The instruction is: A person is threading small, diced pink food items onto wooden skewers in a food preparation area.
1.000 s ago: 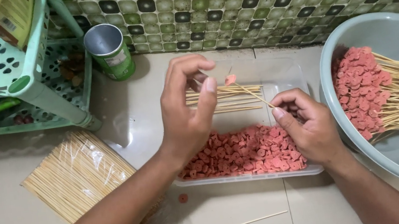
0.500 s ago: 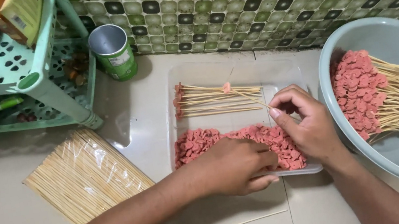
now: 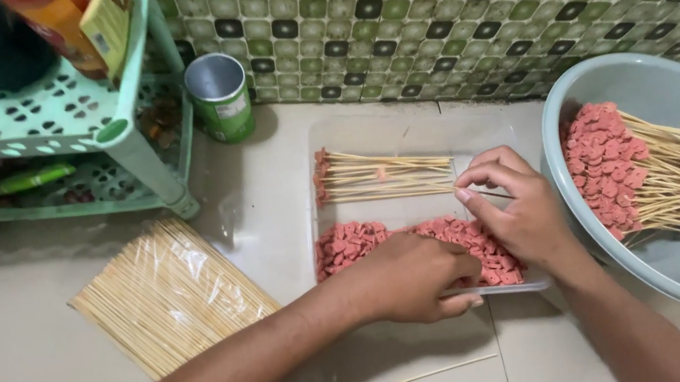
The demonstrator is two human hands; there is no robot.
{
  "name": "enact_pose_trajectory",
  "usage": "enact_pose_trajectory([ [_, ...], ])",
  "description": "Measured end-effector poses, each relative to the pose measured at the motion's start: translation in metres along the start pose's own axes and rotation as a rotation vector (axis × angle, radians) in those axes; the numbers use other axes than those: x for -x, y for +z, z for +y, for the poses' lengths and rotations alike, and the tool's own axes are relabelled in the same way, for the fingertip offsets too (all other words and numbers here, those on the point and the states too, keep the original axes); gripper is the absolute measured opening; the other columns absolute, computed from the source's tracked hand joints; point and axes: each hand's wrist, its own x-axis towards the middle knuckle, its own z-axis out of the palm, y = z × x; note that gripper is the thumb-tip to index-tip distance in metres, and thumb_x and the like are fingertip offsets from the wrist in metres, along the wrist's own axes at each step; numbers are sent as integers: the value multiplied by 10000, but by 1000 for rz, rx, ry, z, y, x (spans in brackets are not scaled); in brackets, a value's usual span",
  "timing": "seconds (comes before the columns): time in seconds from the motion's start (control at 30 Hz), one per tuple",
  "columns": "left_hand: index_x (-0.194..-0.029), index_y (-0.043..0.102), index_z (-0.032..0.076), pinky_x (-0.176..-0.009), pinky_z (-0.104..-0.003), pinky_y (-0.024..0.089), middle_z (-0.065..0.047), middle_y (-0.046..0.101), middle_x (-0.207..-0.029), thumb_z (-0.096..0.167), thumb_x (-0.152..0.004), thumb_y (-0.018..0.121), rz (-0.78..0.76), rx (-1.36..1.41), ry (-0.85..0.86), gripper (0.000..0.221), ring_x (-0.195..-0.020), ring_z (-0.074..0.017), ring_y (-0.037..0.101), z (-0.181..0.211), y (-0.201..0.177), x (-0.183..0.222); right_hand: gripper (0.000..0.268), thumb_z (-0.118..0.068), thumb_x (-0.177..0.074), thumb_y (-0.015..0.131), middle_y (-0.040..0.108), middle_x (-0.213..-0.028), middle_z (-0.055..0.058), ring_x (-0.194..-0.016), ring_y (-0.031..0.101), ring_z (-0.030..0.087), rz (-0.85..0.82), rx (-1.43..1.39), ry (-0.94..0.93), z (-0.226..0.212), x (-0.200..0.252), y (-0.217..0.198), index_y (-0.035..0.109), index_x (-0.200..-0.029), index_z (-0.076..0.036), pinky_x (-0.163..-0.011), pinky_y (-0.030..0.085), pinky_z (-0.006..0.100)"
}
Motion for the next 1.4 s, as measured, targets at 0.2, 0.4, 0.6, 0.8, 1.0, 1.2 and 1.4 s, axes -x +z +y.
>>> enact_pose_trajectory([
  [0.2, -970, 615, 176, -614, -529, 517, -39, 721, -978, 450, -946, 532, -61, -10, -34, 288, -880, -310, 697, 3, -4, -1, 131, -212, -923, 723, 614, -1137, 85, -1108, 533, 287, -73, 252, -180, -5, -35, 2, 767, -993, -110, -975, 407, 430],
  [0.4, -1038, 642, 161, -613, -510, 533, -52, 725, -1020, 459, -956, 510, -46, -22, 3, 336, -892, -308, 710, 1, -4, 0, 115, -304, -878, 748, 607, -1348, 8, -1320, 443, 278, -210, 323, 82, -15, -88, 28, 811, -956, -248, -1139, 316, 551],
  [0.6, -1112, 646, 138, -596, -535, 532, -78, 712, -1051, 460, -961, 470, -66, -25, -2, 397, -911, -327, 697, 1, -3, -1, 92, -295, -886, 753, 597, -1298, -5, -1212, 477, 270, -134, 293, -13, 17, -90, 55, 828, -933, -269, -1090, 320, 529],
  [0.8, -1046, 630, 153, -595, -510, 521, -72, 717, -1000, 447, -966, 495, -35, -31, 4, 333, -865, -328, 706, -2, 2, -1, 115, -344, -880, 750, 590, -1323, -23, -1262, 450, 261, -143, 340, 18, 13, -90, 60, 838, -936, -296, -1128, 239, 510],
  [1.0, -1095, 644, 136, -603, -529, 514, -79, 706, -1029, 456, -976, 464, -33, -41, 10, 385, -894, -334, 692, -2, 4, -1, 144, -389, -876, 729, 531, -1476, 15, -1422, 355, 282, -248, 463, 120, -2, -90, 64, 820, -970, -329, -1237, 70, 564],
  [1.2, -1080, 643, 132, -599, -530, 520, -79, 704, -1012, 456, -972, 494, 0, -59, 25, 372, -890, -327, 695, -4, 7, -1, 178, -352, -867, 744, 556, -1461, 43, -1404, 377, 288, -214, 484, 56, 2, -88, 67, 810, -1025, -304, -1218, 94, 550],
  [1.4, -1108, 678, 122, -693, -535, 520, -106, 719, -1023, 506, -976, 478, 137, -127, 101, 452, -848, -375, 696, 0, 5, -1, 219, -281, -879, 723, 545, -1413, 57, -1361, 408, 300, -185, 451, -31, 14, -87, 65, 804, -1079, -241, -1199, 120, 564],
])
